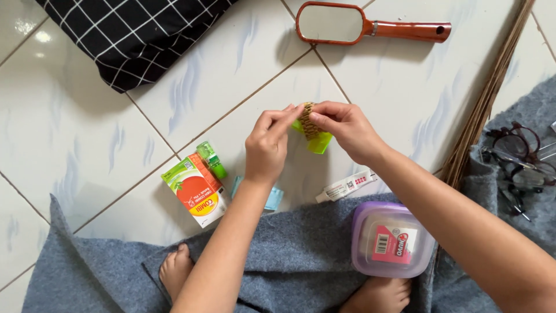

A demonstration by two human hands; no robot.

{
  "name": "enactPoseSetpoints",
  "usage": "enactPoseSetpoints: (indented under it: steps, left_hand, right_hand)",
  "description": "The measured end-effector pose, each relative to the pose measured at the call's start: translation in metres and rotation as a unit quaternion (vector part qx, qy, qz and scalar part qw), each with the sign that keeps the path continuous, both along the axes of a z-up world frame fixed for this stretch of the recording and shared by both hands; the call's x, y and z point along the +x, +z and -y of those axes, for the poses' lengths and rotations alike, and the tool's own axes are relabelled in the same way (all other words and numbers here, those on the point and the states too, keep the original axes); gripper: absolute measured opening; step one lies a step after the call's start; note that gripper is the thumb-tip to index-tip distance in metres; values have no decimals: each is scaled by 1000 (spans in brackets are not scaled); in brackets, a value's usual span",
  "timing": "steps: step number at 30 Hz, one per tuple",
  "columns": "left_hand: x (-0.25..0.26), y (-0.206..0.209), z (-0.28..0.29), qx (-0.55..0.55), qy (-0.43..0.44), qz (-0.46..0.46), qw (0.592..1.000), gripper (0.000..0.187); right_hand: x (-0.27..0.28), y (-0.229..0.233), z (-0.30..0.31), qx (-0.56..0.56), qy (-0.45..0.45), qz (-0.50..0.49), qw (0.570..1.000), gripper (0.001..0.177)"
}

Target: The person sits on the floor and cleans a gold wristwatch using a small green plastic tool. They repeatedly rub the tool against the watch band and face, occasionally rotating the watch to access different areas. The person handles the watch and the tool with both hands, focusing on the cleaning process.

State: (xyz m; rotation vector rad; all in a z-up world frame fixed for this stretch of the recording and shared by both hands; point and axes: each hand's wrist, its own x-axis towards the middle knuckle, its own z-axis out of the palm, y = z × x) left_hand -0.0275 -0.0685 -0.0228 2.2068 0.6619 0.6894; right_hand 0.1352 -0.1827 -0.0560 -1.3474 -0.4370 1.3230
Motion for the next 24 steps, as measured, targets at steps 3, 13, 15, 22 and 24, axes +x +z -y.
enactPoseSetpoints:
  steps: [3, 13, 15, 22, 24]
  left_hand:
    - [1, -5, -2, -224, 60, -11, 973, 40]
    - [5, -34, 14, -261, 12, 46, 964, 66]
    - [6, -34, 13, -261, -18, 66, 963, 65]
    - [8, -33, 19, -260, -26, 16, 965, 62]
    - [9, -32, 21, -271, -33, 33, 961, 68]
  right_hand:
    - [3, 1, 2, 10, 24, 42, 999, 24]
    - [-2, -2, -2, 79, 33, 46, 995, 21]
    - [-5, 3, -4, 63, 32, 111, 991, 22]
    - [-14, 31, -7, -9, 81, 300, 950, 25]
    - [-14, 33, -8, -58, 110, 351, 928, 26]
